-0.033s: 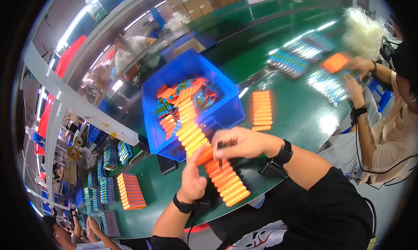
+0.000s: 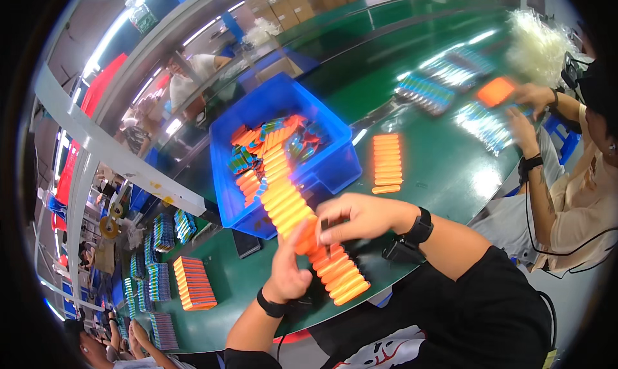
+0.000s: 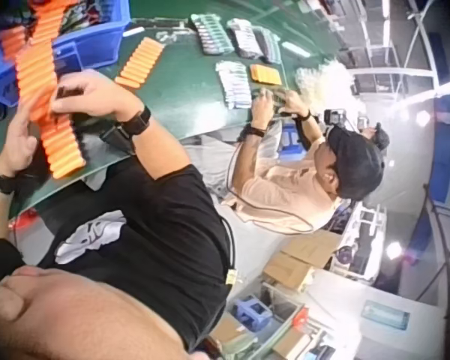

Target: The recorder is assembling small orange plastic components by snapping them together in a repeating pattern on a factory assembly line.

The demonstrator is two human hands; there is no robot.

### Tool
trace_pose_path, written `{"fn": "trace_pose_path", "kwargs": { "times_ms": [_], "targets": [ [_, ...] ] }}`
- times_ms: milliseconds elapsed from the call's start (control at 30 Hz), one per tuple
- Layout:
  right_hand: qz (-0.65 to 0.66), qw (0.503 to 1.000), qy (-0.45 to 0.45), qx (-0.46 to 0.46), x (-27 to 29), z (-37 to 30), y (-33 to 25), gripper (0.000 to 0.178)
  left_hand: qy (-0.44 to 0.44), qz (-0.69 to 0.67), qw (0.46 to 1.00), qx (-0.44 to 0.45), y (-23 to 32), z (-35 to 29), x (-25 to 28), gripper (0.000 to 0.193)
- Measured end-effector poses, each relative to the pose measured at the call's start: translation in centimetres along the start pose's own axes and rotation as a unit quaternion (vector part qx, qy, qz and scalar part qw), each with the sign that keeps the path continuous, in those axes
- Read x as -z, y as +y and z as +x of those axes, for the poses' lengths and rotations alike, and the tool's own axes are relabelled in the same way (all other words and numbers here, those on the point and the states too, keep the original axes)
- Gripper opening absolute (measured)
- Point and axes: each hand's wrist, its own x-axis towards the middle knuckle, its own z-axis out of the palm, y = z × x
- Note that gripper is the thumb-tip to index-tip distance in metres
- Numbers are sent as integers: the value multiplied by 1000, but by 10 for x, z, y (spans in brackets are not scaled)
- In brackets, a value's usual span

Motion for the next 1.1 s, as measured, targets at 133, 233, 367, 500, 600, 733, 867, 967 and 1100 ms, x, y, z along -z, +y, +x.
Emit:
{"fn": "trace_pose_path", "kwargs": {
  "times_ms": [133, 233, 367, 500, 600, 733, 867, 967, 1100],
  "targets": [
    [103, 985, -93, -98, -6, -7, -14, 20, -22, 22, 999, 19, 5, 3, 2, 92],
    [102, 942, -289, -134, 1, -8, -8, 22, 87, -98, 987, 91, -10, 6, 7, 79],
    [143, 914, -364, -108, -4, -8, 9, 24, 90, 13, 989, 118, -9, 12, -1, 73],
    [145, 905, -376, -134, -6, -4, 10, 24, 120, 49, 984, 122, -11, 5, -7, 65],
    [144, 905, -373, -144, -4, -2, 8, 23, 140, 138, 976, 97, -9, -2, -9, 58],
    [100, 872, -451, -162, 2, 1, 10, 23, 132, 161, 971, 118, -13, -12, -9, 55],
    [135, 904, -384, -131, 16, 0, 7, 20, 104, 87, 981, 135, -22, -10, -6, 63],
    [141, 988, 28, -55, 9, 0, 4, 14, 101, -27, 987, 124, -24, -4, -10, 73],
    [-12, 981, 190, 47, -11, 10, 25, 14, 84, 0, 991, 107, -26, -5, -8, 80]
  ]
}}
